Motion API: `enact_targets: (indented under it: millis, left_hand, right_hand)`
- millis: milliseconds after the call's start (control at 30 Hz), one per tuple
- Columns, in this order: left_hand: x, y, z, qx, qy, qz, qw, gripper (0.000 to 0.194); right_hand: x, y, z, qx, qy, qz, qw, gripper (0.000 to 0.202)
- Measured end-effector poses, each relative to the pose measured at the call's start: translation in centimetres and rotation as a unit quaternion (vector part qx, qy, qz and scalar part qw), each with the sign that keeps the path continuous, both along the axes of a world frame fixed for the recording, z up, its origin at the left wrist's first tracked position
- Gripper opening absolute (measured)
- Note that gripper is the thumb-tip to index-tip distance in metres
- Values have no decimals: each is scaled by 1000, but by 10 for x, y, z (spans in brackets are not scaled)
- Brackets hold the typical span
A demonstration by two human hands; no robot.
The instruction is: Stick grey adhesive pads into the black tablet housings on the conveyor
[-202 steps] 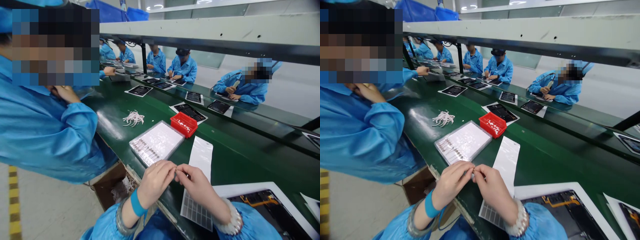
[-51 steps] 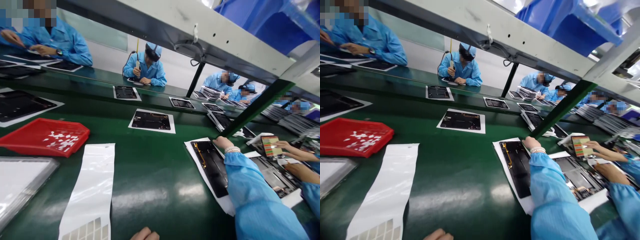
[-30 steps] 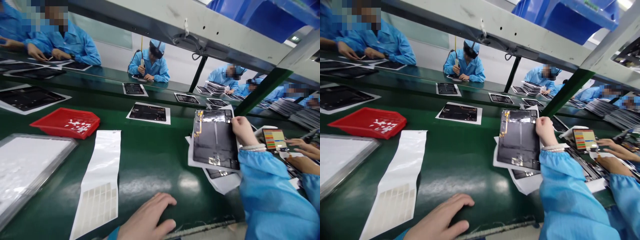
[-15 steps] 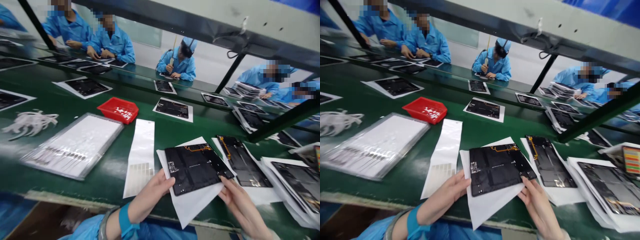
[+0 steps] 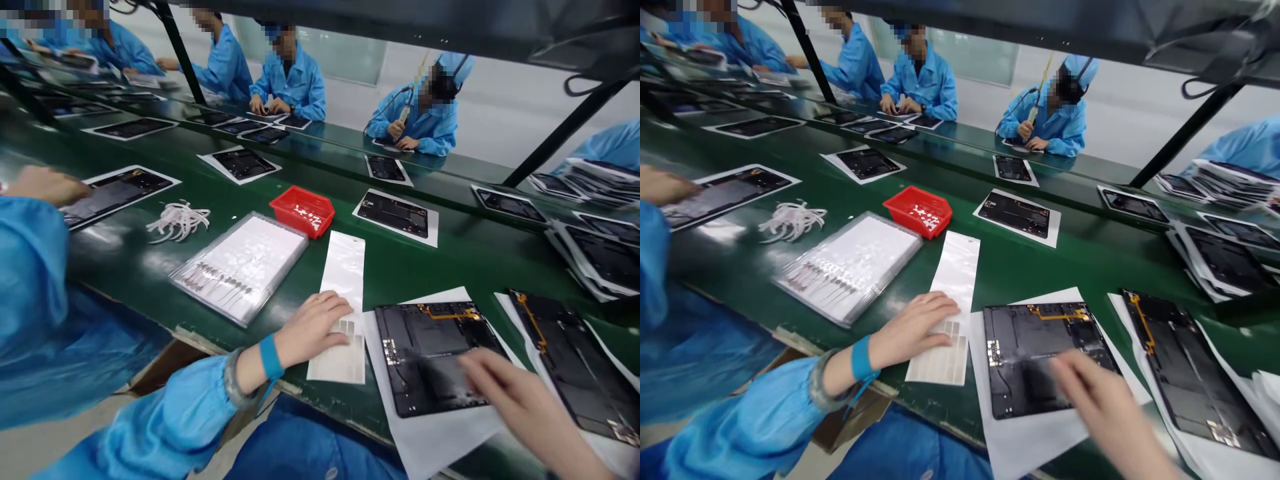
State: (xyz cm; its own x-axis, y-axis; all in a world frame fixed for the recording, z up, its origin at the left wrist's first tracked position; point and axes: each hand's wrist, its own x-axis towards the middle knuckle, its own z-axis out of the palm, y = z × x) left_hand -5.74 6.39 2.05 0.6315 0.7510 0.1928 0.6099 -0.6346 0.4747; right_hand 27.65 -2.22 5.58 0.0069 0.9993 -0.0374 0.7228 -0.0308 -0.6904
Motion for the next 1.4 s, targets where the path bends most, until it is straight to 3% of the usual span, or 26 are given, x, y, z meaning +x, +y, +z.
enact_targets:
  millis: [100,200,433,600,667,733,800,900,1000,1200,1300,1400]
  left_hand:
    - [11,10,-5,-9,18,2,1000,24]
    - [9,13,-7,-2,16,-2,1000,15]
    - [6,18,-10,31,26,-15,999,22]
    - [2,24,-9,34,38,-34,998,26]
    - [-4,25,-4,28,40,-41,998,29]
    - [-8,22,3,26,39,-43,998,39]
    - [-5,14,10,38,40,-46,997,49]
    - [14,-5,11,91,52,-92,990,33]
    - [40,-27,0,156,64,-152,974,25]
    - [62,-60,-18,178,48,-207,961,28]
    - [60,-67,-16,188,14,-189,964,33]
    - [56,-64,-14,182,38,-129,974,30]
  right_hand:
    - [-74,25,0,8,-83,159,984,27]
    - [-112,44,-6,44,-152,221,962,20]
    - [-145,76,-6,39,-266,277,922,13]
    - [-154,77,-9,79,-295,297,905,21]
    - [-146,72,-5,105,-235,273,927,22]
    - [-128,67,0,109,-119,204,966,22]
    - [-104,61,2,72,2,108,992,23]
    - [-74,49,-5,-23,91,2,996,29]
    - [-62,33,-22,-56,89,-32,994,28]
    - [-73,8,-44,21,61,-30,997,22]
    - [-80,3,-47,30,41,-35,998,20]
    - [-87,2,-47,42,16,-56,997,20]
